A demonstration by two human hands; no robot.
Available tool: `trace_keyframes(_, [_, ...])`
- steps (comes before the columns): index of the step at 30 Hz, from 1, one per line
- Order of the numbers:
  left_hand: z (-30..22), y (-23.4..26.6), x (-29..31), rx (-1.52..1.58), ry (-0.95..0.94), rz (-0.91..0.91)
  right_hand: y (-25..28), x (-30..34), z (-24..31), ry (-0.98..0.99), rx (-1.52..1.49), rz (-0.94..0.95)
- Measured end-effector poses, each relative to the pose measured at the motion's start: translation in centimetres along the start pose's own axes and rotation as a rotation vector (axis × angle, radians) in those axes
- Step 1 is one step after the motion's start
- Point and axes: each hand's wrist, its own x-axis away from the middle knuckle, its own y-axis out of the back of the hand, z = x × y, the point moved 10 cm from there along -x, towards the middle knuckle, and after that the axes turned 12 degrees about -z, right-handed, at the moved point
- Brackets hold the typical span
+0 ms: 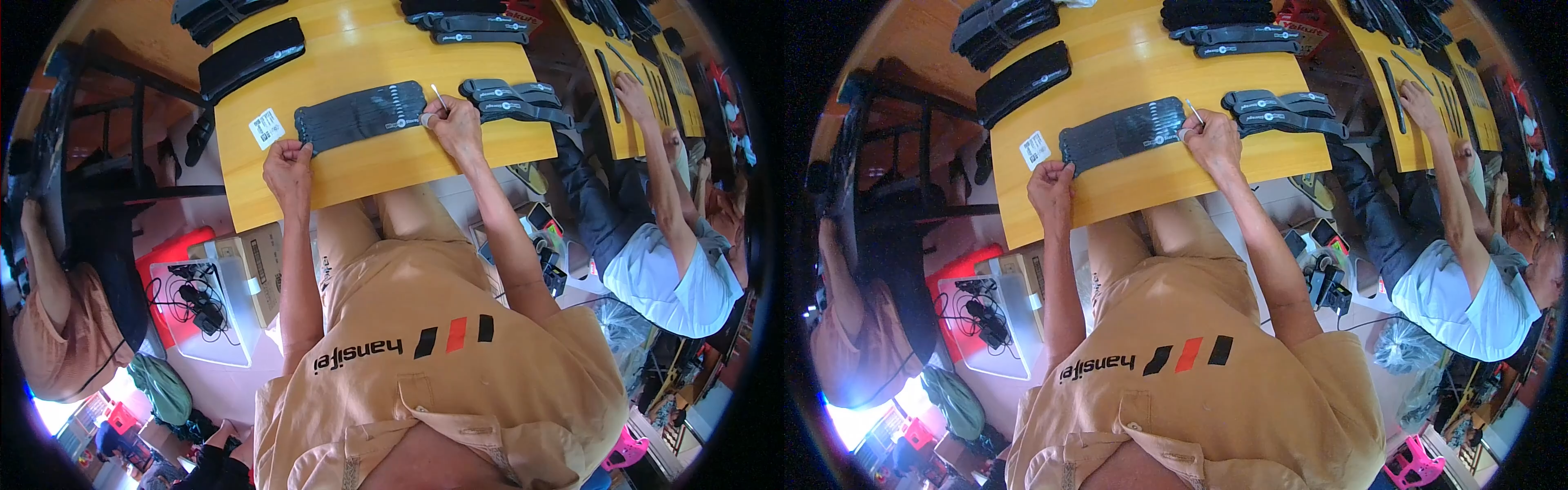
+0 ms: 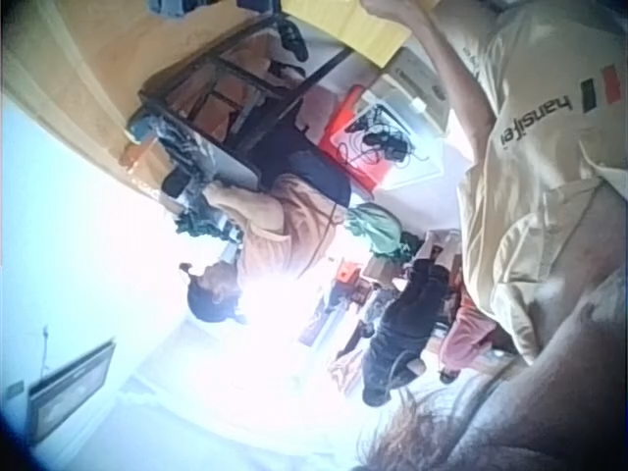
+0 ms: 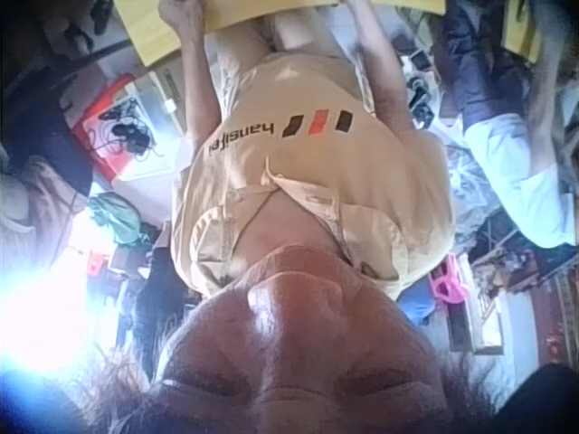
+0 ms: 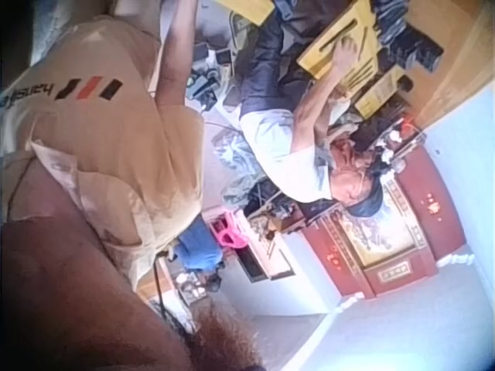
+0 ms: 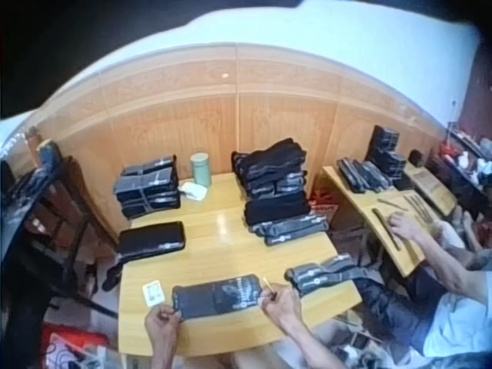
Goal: The recorder is assembling small black strap components, likely for watches or gear, by inserting pins using a small screwdriver-like tool.
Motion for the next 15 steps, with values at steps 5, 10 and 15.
trace_keyframes(5, [0.17,0.26,-0.16,-0.046,0.019,-0.019,0.31,-0.21,0.35,0.058,-0.002,-0.064])
trace_keyframes(10, [0.48,0.61,-0.32,-0.091,0.019,-0.042,0.10,-0.06,0.23,0.029,0.000,-0.050])
trace_keyframes(15, [0.58,0.60,-0.50,-0.096,0.045,-0.052,0.24,-0.07,0.11,-0.002,0.008,-0.047])
